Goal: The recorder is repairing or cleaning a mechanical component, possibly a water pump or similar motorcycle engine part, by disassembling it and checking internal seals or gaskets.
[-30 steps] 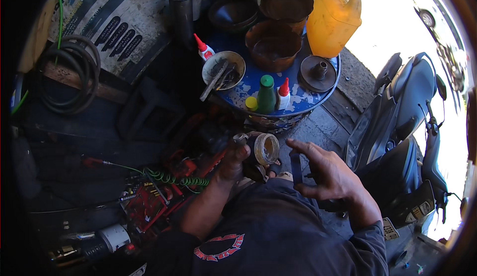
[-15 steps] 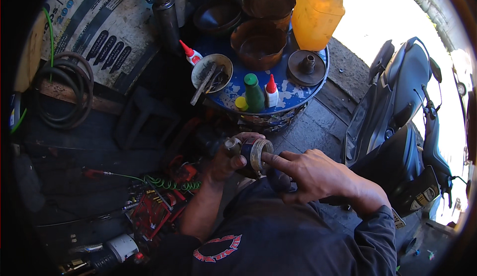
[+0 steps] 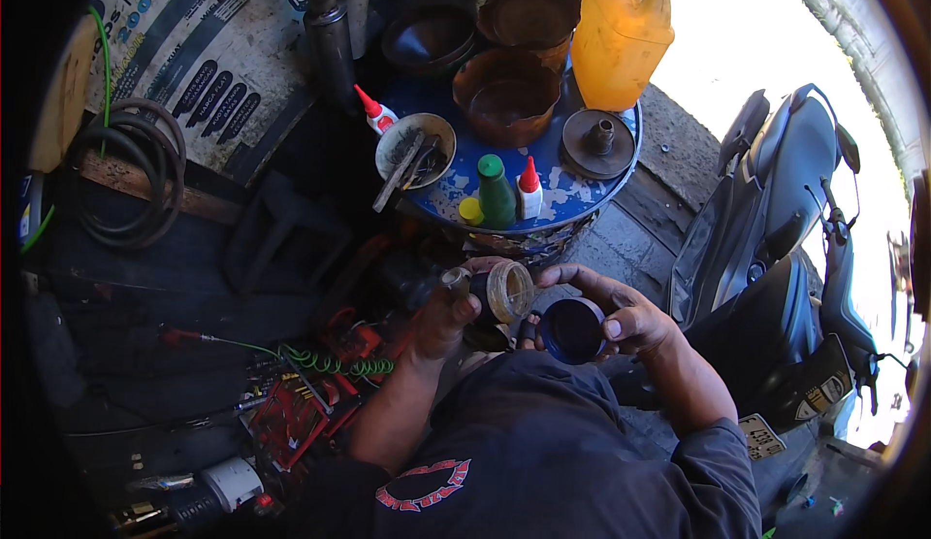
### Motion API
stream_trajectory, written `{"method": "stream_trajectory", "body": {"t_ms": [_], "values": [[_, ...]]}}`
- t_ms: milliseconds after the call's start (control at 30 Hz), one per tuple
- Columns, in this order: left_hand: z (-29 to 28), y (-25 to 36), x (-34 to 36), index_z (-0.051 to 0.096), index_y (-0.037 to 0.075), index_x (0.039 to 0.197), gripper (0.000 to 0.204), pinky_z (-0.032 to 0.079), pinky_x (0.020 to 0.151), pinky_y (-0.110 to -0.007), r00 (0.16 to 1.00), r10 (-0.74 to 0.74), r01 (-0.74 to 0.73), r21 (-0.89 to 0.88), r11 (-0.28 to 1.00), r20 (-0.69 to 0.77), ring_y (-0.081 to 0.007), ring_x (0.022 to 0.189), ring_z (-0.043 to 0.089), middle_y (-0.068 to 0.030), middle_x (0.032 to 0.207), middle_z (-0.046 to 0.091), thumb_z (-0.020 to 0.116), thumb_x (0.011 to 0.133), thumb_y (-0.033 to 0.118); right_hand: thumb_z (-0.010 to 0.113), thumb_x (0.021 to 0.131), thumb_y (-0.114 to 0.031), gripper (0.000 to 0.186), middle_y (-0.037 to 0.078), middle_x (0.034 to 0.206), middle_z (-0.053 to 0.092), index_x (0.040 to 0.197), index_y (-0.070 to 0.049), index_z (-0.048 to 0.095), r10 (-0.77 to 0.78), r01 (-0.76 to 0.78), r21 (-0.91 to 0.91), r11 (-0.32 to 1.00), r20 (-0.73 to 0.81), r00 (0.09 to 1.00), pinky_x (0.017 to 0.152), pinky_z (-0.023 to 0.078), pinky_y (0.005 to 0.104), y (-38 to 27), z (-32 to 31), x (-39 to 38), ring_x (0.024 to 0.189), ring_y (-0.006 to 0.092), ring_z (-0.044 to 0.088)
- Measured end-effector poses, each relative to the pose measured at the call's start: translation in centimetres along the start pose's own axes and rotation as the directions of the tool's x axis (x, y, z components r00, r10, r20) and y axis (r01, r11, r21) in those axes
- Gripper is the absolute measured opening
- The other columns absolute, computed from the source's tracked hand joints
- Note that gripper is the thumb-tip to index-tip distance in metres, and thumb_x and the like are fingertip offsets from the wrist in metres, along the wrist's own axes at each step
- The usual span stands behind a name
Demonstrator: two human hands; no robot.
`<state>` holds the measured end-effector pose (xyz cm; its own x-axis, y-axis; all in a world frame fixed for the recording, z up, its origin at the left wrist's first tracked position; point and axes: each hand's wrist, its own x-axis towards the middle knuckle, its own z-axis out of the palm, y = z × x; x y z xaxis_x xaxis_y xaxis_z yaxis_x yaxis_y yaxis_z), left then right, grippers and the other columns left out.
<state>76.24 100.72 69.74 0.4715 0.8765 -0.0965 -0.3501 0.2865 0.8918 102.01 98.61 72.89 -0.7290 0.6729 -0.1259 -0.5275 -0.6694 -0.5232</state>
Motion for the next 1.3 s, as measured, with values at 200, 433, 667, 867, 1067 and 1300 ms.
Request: {"method": "stream_trajectory", "body": {"t_ms": [200, 433, 667, 867, 1067, 1300], "values": [[0.7, 0.2, 0.1, 0.053, -0.004, 0.129, 0.09, 0.05, 0.094, -0.032, 0.999, 0.026, -0.024, 0.072, 0.997, -0.023, -0.0169, 0.106, 0.062, -0.01, 0.117, 0.063, 0.075, 0.076, 0.065, 0.078, 0.073, -0.025, 0.088, 0.019, 0.122, 0.06, 0.146, -0.006, 0.034, -0.12, 0.098, -0.314, 0.944, -0.051, 0.991, 0.063, 0.054, 0.0246, -0.8, 0.9, -0.4, 0.091, 0.0201, 0.069], [0.9, 0.7, -0.6, 0.053, -0.004, 0.131, 0.082, 0.05, 0.094, -0.032, 0.999, 0.045, -0.046, 0.133, 0.99, 0.006, -0.0164, 0.108, 0.061, -0.0104, 0.118, 0.064, 0.079, 0.079, 0.054, 0.08, 0.072, -0.024, 0.092, 0.029, 0.117, 0.064, 0.149, -0.01, 0.031, -0.308, -0.211, -0.923, 0.323, -0.313, 0.898, 0.093, 0.053, 0.0448, -2.4, 5.1, -0.2, 0.104, 0.0393, 0.068], [1.8, 1.6, -1.5, 0.05, -0.004, 0.136, 0.094, 0.048, 0.099, -0.033, 0.999, -0.037, 0.033, 0.282, 0.959, 0.01, -0.019, 0.117, 0.057, -0.0121, 0.126, 0.06, 0.086, 0.07, 0.052, 0.081, 0.076, -0.025, 0.098, 0.028, 0.121, 0.063, 0.153, -0.007, 0.022, -0.317, -0.099, -0.993, 0.066, -0.115, 0.941, 0.093, 0.053, 0.0466, -1.4, 4.8, 0.2, 0.109, 0.0467, 0.062], [1.8, 1.7, -2.4, 0.049, -0.003, 0.138, 0.091, 0.049, 0.1, -0.037, 0.976, 0.167, -0.214, 0.729, 0.651, 0.137, -0.03, 0.117, 0.062, -0.0208, 0.127, 0.062, 0.086, 0.071, 0.047, 0.08, 0.08, -0.029, 0.104, 0.028, 0.122, 0.063, 0.155, -0.006, 0.012, -0.245, -0.171, -0.98, 0.107, -0.192, 0.95, 0.09, 0.054, 0.0439, -0.7, 4.7, -0.4, 0.104, 0.0443, 0.066], [2.0, 0.0, -1.9, 0.047, 0.0, 0.14, 0.087, 0.053, 0.096, -0.042, 0.893, 0.329, -0.431, 0.791, 0.434, 0.306, -0.037, 0.114, 0.064, -0.023, 0.126, 0.062, 0.085, 0.074, 0.042, 0.076, 0.087, -0.032, 0.1, 0.028, 0.119, 0.064, 0.156, -0.005, 0.01, -0.249, -0.067, -0.8, 0.596, -0.264, 0.932, 0.084, 0.055, 0.0399, 1.8, 1.9, -0.5, 0.096, 0.0315, 0.071], [2.0, -2.0, -1.7, 0.051, 0.001, 0.137, 0.078, 0.057, 0.087, -0.038, 0.936, 0.332, -0.303, 0.753, 0.584, 0.119, -0.0298, 0.099, 0.069, -0.0211, 0.119, 0.065, 0.086, 0.075, 0.033, 0.075, 0.087, -0.027, 0.091, 0.02, 0.1, 0.068, 0.153, -0.003, 0.019, -0.216, -0.137, -0.563, 0.815, -0.514, 0.83, 0.06, 0.047, 0.0281, 2.4, -0.4, 0.1, 0.068, 0.0123, 0.058]]}}
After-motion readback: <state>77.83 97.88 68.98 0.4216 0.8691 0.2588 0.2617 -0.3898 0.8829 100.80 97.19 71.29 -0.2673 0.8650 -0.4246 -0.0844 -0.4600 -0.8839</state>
